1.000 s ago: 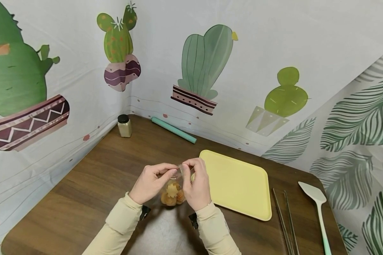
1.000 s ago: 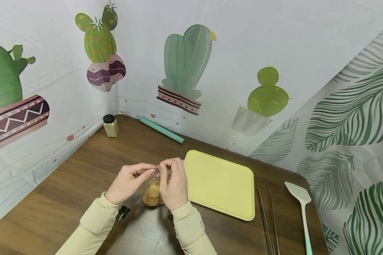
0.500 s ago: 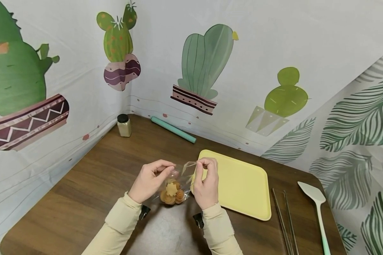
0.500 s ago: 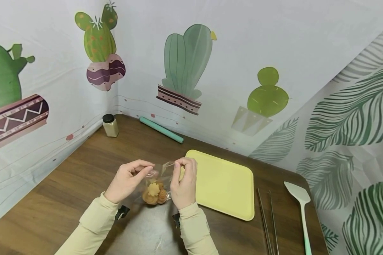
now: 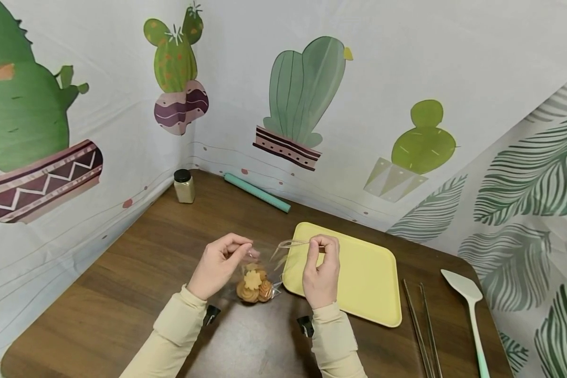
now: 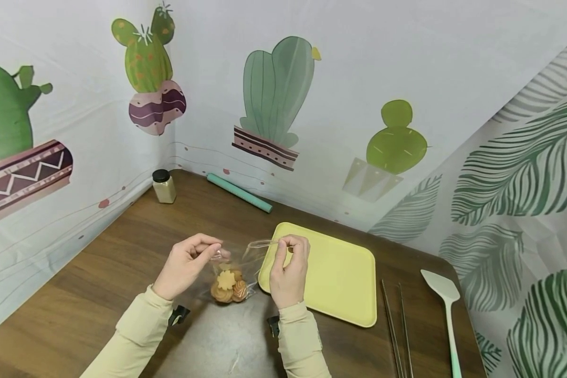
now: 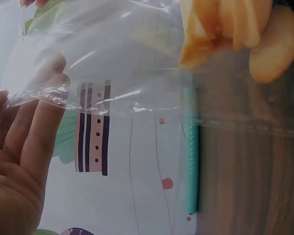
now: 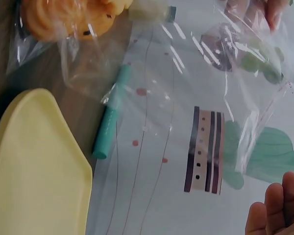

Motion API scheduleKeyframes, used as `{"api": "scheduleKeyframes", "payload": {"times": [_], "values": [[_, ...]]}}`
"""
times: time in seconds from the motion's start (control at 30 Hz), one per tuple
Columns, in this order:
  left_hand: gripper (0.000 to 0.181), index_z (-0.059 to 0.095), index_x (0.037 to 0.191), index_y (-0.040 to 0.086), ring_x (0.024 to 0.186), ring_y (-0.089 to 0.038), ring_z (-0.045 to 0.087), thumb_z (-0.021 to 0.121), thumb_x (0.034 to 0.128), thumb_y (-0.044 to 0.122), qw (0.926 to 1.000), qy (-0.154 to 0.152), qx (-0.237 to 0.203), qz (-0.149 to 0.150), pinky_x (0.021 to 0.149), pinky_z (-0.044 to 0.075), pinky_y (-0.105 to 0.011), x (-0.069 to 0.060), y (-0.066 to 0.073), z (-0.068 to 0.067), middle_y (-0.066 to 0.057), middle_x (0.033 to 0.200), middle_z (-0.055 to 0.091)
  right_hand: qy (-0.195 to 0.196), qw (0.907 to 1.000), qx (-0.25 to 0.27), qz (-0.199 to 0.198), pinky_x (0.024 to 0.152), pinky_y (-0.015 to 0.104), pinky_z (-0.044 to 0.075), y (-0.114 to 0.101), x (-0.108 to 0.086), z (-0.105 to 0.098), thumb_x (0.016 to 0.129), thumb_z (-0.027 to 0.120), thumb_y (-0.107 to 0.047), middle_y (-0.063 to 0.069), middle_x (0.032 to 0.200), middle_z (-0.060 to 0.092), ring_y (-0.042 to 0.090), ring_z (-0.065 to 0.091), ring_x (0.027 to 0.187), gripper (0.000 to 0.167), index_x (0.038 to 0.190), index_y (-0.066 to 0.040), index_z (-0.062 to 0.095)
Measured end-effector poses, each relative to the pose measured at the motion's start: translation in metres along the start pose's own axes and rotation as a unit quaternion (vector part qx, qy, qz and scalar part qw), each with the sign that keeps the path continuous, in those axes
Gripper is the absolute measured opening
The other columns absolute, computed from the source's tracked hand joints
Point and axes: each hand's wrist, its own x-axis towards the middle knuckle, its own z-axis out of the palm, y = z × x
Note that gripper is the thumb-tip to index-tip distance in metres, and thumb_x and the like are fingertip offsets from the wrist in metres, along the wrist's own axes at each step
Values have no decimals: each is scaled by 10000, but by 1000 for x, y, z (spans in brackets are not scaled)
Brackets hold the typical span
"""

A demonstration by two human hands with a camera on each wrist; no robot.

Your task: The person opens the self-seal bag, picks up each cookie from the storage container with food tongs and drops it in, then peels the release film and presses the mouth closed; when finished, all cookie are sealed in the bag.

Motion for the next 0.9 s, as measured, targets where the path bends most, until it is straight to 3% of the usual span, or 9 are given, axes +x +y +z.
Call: {"api": "scheduleKeyframes", "payload": {"times": [0.27, 0.6, 0.73, 0.9], "values": [[86, 655, 1032, 53, 755, -257, 723, 604, 967, 76, 9997, 128, -73, -205, 678, 567, -457, 1, 0, -3, -105, 868, 738, 110, 9992, -132, 348, 794, 237, 388, 7, 1, -10, 926, 504, 158, 254, 899, 517, 302, 488, 857, 47, 916, 126, 536], [89, 621, 1026, -46, 785, -408, 695, 557, 968, -24, 9994, 74, -201, -268, 660, 556, -519, 2, 26, -5, -247, 890, 703, 301, 9979, -274, 513, 781, 245, 376, 11, 4, -23, 931, 486, 164, 262, 907, 516, 253, 478, 845, 42, 937, 144, 523], [102, 601, 1037, -90, 790, -443, 684, 544, 970, -38, 9988, 48, -415, -239, 670, 550, -530, 2, 20, -7, -278, 899, 691, 376, 9970, -288, 611, 787, 255, 378, 13, 6, -28, 947, 482, 139, 269, 916, 513, 244, 475, 855, 37, 943, 151, 516], [125, 594, 1055, -99, 786, -414, 694, 550, 975, -12, 9981, 119, -551, -236, 681, 565, -488, 2, 0, -8, -251, 905, 701, 552, 9946, -261, 839, 814, 278, 392, 16, 8, -33, 972, 481, 88, 253, 930, 509, 256, 488, 883, 80, 947, 156, 516]]}}
